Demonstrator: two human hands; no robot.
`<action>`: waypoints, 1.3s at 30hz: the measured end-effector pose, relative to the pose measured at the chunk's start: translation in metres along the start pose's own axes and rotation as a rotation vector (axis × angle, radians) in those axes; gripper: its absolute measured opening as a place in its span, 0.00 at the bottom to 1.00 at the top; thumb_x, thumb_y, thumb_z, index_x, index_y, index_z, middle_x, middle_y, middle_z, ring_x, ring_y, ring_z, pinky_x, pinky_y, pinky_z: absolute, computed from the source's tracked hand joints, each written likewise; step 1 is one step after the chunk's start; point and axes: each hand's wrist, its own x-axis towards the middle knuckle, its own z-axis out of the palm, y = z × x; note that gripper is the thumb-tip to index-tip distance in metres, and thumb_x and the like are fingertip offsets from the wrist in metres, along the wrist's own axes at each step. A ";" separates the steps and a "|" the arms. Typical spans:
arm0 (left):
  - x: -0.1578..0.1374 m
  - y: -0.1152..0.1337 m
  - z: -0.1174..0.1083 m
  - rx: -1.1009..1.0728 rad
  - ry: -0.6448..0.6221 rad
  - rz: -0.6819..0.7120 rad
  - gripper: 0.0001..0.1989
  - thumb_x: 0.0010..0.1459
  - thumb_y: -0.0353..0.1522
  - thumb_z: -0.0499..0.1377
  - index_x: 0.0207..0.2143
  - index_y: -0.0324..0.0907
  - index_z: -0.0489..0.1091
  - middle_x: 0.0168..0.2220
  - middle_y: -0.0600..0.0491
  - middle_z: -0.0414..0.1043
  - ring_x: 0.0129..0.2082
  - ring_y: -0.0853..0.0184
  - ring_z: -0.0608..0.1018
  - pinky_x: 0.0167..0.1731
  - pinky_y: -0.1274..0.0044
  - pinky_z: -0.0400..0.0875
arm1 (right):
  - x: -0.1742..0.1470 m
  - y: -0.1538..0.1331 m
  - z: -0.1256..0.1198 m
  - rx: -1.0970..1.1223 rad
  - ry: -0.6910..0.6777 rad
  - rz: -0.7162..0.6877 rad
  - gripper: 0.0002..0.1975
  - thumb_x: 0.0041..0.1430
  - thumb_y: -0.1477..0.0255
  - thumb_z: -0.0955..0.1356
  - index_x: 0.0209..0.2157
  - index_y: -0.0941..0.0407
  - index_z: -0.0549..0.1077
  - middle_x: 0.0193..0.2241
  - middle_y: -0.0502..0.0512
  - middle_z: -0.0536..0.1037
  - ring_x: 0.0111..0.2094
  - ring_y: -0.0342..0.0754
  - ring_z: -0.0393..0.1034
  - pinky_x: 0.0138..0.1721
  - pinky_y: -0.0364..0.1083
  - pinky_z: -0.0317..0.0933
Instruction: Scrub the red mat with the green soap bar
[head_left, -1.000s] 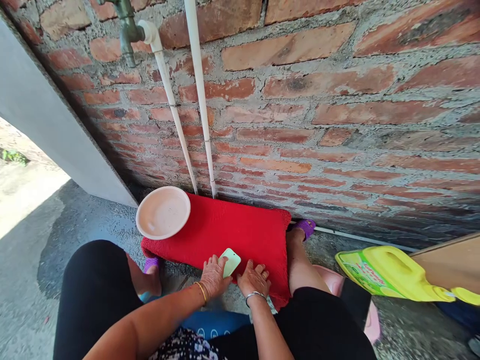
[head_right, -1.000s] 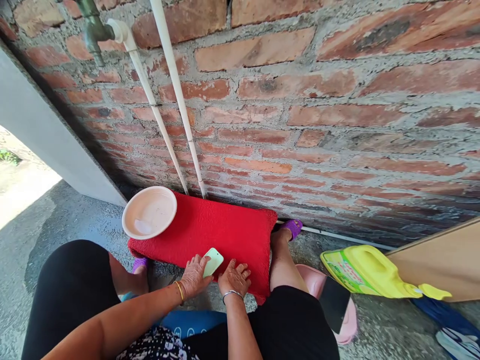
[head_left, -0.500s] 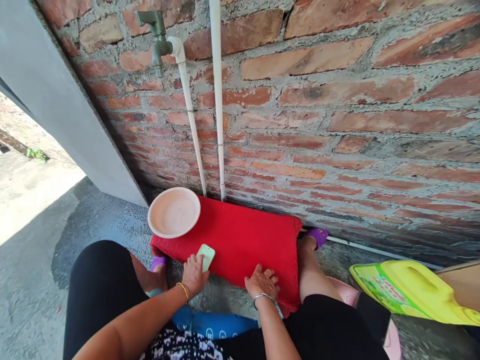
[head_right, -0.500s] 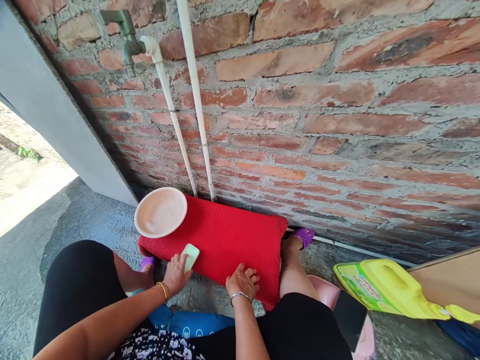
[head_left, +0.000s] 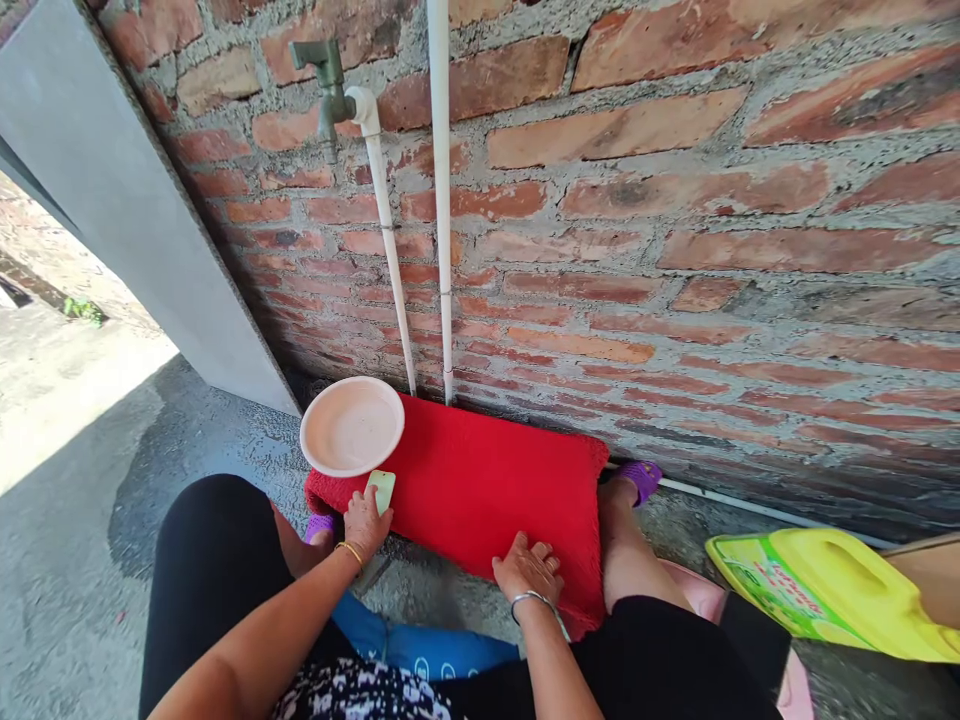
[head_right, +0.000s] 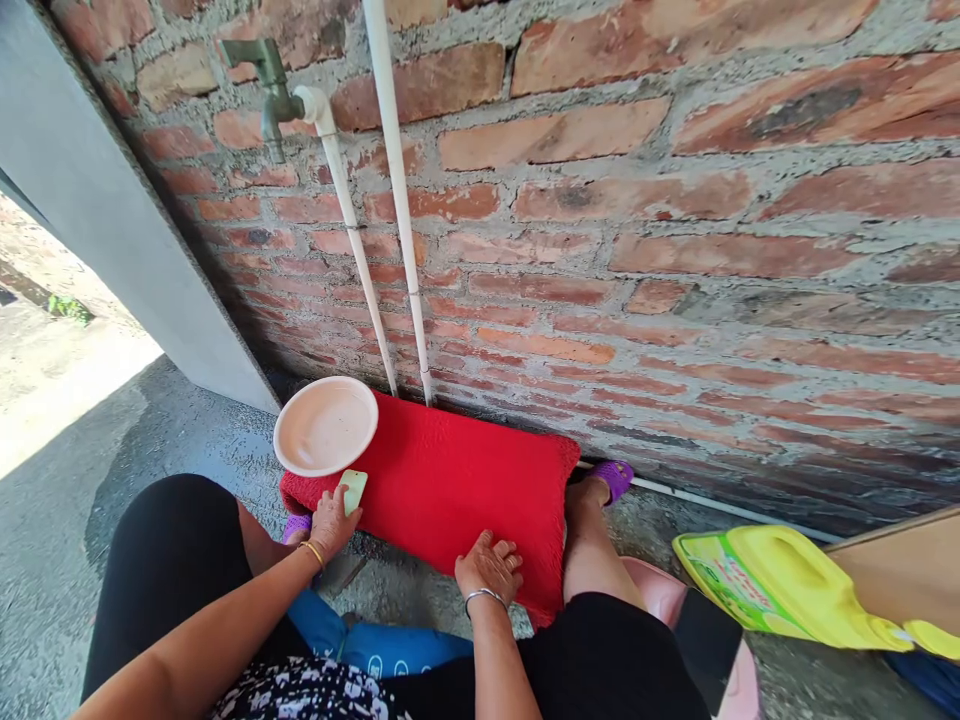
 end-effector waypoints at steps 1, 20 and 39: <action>-0.003 0.005 0.004 0.006 -0.012 0.018 0.25 0.58 0.38 0.53 0.57 0.40 0.58 0.49 0.42 0.64 0.49 0.58 0.70 0.44 0.70 0.66 | -0.001 0.000 -0.001 -0.002 -0.004 0.004 0.30 0.59 0.65 0.62 0.61 0.62 0.58 0.59 0.78 0.57 0.57 0.68 0.57 0.46 0.56 0.57; -0.019 -0.021 0.012 0.121 -0.005 0.042 0.28 0.59 0.37 0.52 0.60 0.39 0.54 0.49 0.41 0.64 0.49 0.56 0.70 0.44 0.69 0.66 | -0.008 -0.007 -0.013 -0.018 -0.024 0.021 0.29 0.60 0.66 0.62 0.61 0.63 0.57 0.59 0.79 0.56 0.58 0.67 0.57 0.46 0.56 0.58; -0.008 0.046 0.017 0.020 0.003 0.121 0.26 0.58 0.38 0.53 0.58 0.39 0.57 0.48 0.42 0.64 0.47 0.58 0.70 0.44 0.70 0.65 | -0.016 0.000 -0.026 0.017 -0.068 0.004 0.29 0.60 0.66 0.62 0.61 0.59 0.58 0.61 0.74 0.56 0.58 0.64 0.56 0.48 0.55 0.56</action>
